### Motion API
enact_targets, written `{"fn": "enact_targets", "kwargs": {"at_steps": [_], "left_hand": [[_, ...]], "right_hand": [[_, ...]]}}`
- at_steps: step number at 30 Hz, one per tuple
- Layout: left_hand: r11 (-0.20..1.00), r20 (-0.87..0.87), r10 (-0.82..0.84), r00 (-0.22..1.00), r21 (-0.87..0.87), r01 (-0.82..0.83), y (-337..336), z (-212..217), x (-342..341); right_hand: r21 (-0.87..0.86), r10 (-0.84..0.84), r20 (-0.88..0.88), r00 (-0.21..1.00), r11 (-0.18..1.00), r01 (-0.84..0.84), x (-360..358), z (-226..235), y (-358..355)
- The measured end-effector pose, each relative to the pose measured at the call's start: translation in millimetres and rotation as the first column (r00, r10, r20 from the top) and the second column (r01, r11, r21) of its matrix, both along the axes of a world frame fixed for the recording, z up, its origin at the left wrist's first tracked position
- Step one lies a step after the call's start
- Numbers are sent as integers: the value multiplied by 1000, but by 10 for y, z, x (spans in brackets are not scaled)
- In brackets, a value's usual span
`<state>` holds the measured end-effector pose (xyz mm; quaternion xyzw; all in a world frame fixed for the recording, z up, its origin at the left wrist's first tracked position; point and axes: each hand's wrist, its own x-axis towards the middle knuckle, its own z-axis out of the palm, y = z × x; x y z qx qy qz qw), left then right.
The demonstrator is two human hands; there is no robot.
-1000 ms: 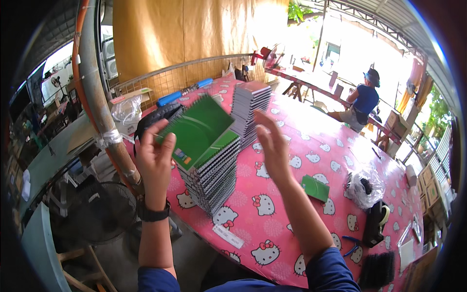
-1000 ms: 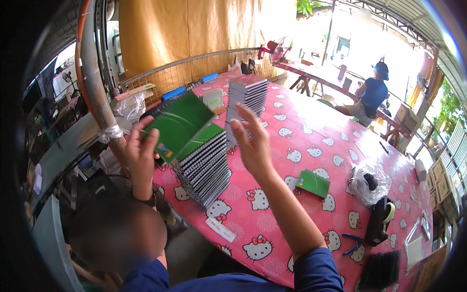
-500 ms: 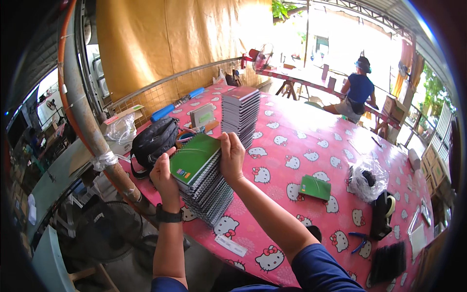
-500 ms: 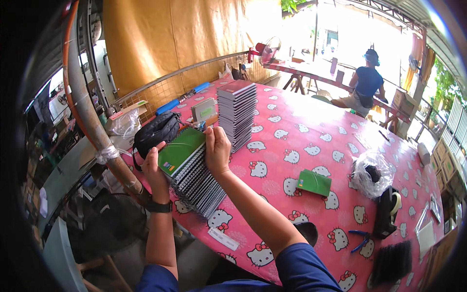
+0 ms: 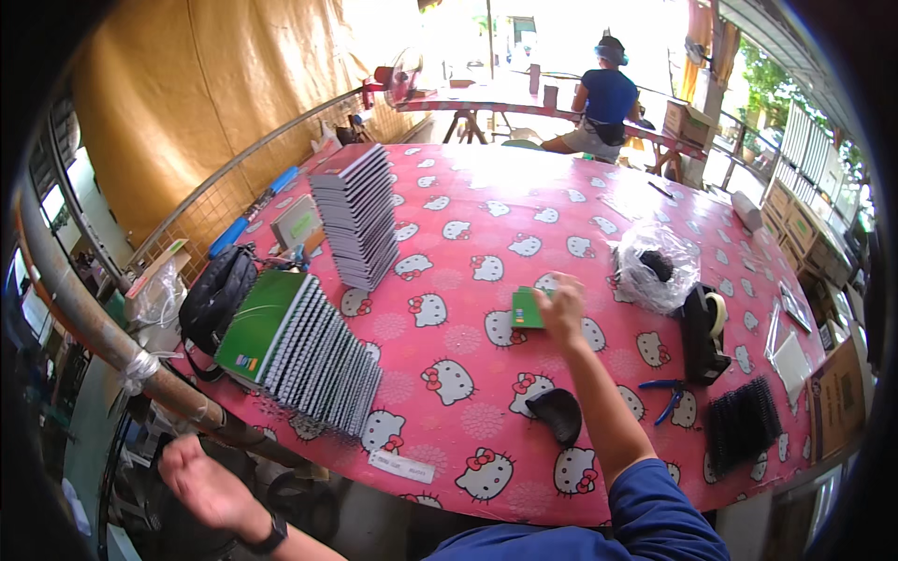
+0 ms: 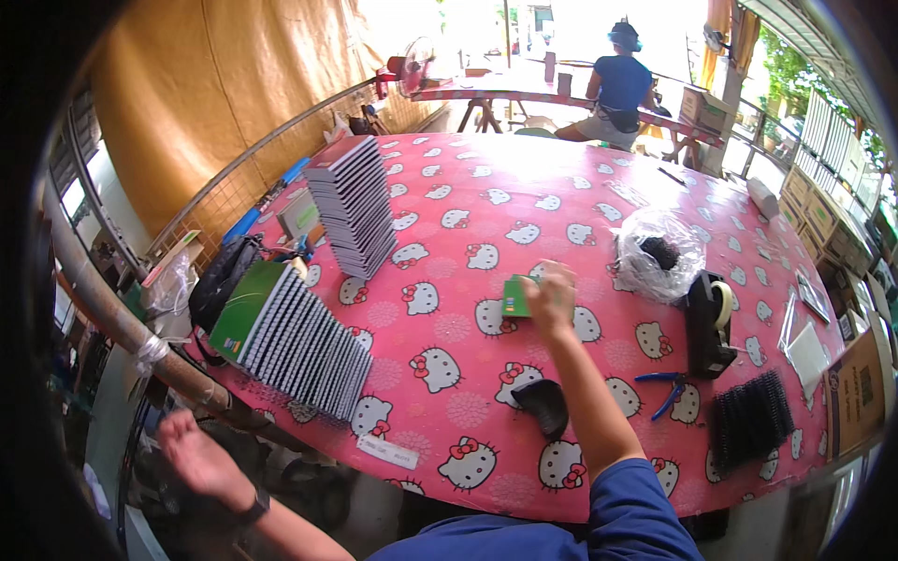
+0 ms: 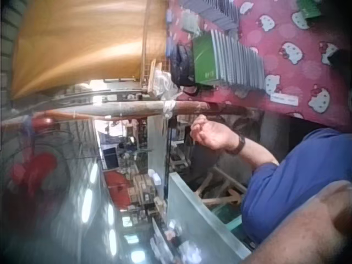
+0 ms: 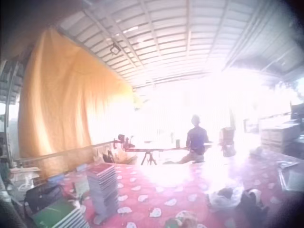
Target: The person assembles notebooks by picking up a stack of paper, placing a green cover on top, and inserting a spiral binding wire into the holes.
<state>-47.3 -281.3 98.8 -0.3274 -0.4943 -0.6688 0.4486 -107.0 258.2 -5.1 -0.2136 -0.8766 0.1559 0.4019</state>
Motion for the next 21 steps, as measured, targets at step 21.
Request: {"fn": "enact_targets", "kwargs": {"at_steps": [21], "left_hand": [[186, 59, -246, 967, -977, 107, 3004, -740, 716]], "right_hand": [[-360, 476, -39, 878, 814, -457, 2701, 77, -614]]}}
